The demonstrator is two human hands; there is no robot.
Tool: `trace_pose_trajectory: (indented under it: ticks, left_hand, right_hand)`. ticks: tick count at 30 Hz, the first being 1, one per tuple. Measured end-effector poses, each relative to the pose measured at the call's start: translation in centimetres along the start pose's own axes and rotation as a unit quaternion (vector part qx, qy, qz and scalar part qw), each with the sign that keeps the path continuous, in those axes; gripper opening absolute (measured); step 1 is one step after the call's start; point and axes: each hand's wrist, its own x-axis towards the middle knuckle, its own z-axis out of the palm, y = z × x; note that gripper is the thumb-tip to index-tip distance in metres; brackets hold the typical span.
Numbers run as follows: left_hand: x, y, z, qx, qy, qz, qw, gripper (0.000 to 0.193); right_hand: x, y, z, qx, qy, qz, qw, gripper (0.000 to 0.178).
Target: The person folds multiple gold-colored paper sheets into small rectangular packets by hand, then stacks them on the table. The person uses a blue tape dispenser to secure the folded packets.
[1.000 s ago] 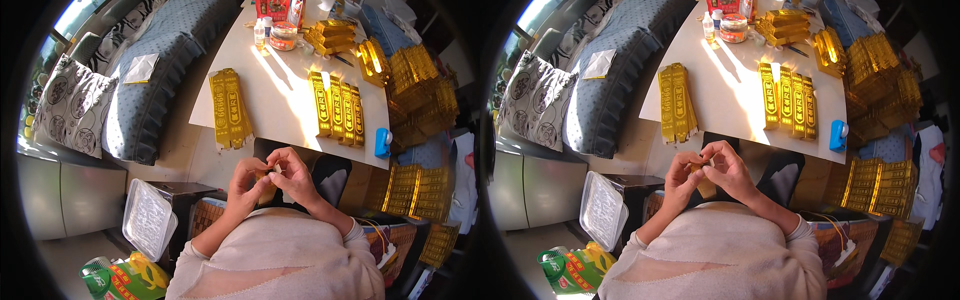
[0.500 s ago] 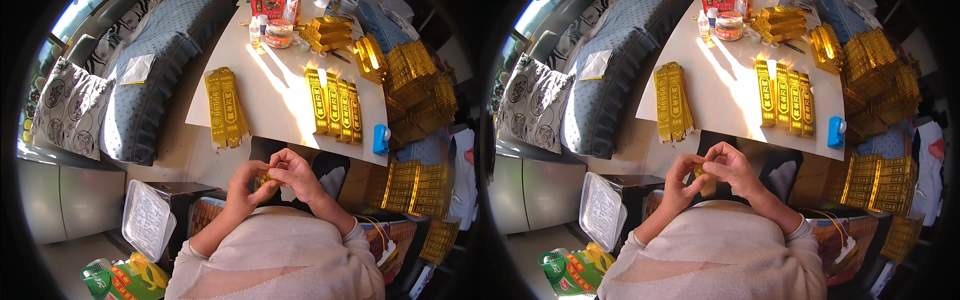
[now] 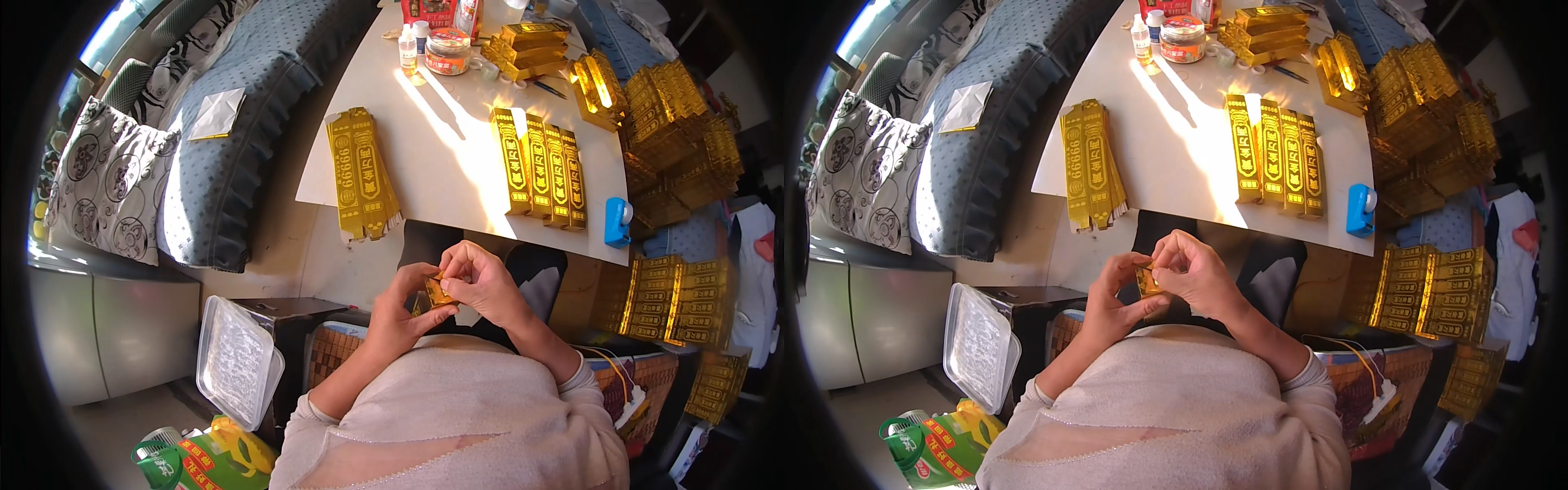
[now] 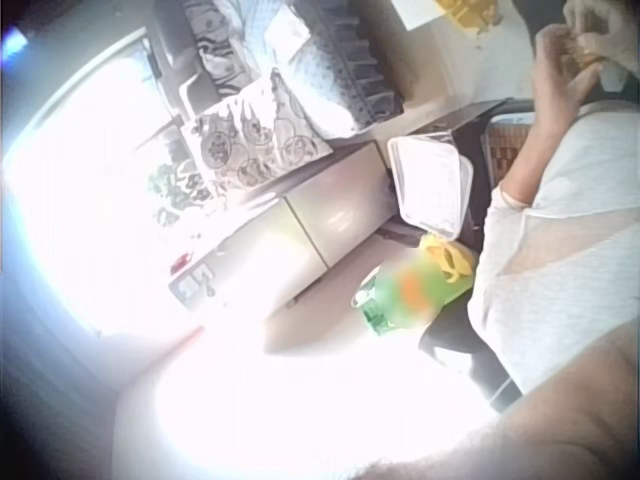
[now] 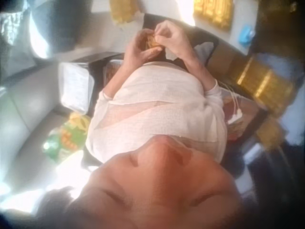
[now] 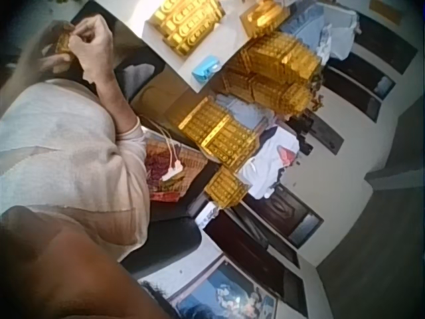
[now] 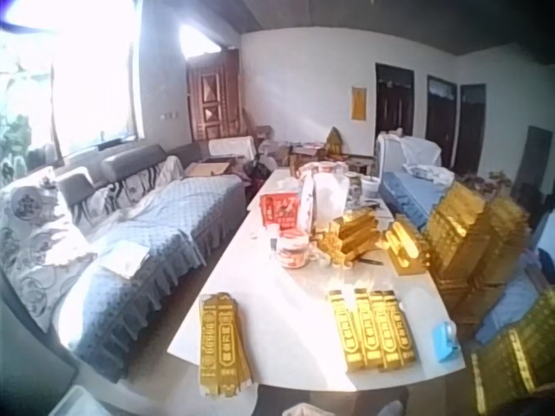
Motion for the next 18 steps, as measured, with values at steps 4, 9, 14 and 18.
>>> trace_pose_trajectory:
  ticks: [4, 9, 14, 18]
  left_hand:
    - [0.1, -0.2, 0.1, 0.010, 0.005, 0.023, 1.000, 0.062]
    - [0.3, 0.0, 0.2, -0.037, -0.016, 0.003, 0.999, 0.070]
    - [0.7, -0.3, 0.4, 0.001, 0.006, 0.042, 0.999, 0.076]
    - [1.5, -0.6, -0.2, 0.031, 0.108, 0.120, 0.986, 0.059]
  right_hand:
    - [-0.2, -0.3, -0.2, 0.026, -0.010, 0.045, 0.999, 0.024]
    - [-0.8, -1.3, -0.8, -0.085, -0.075, -0.045, 0.992, 0.061]
    - [-1.8, -5.5, -3.6, -0.274, -0.035, -0.107, 0.955, 0.049]
    - [-3.1, -7.2, -5.9, -0.206, 0.169, -0.259, 0.928, 0.051]
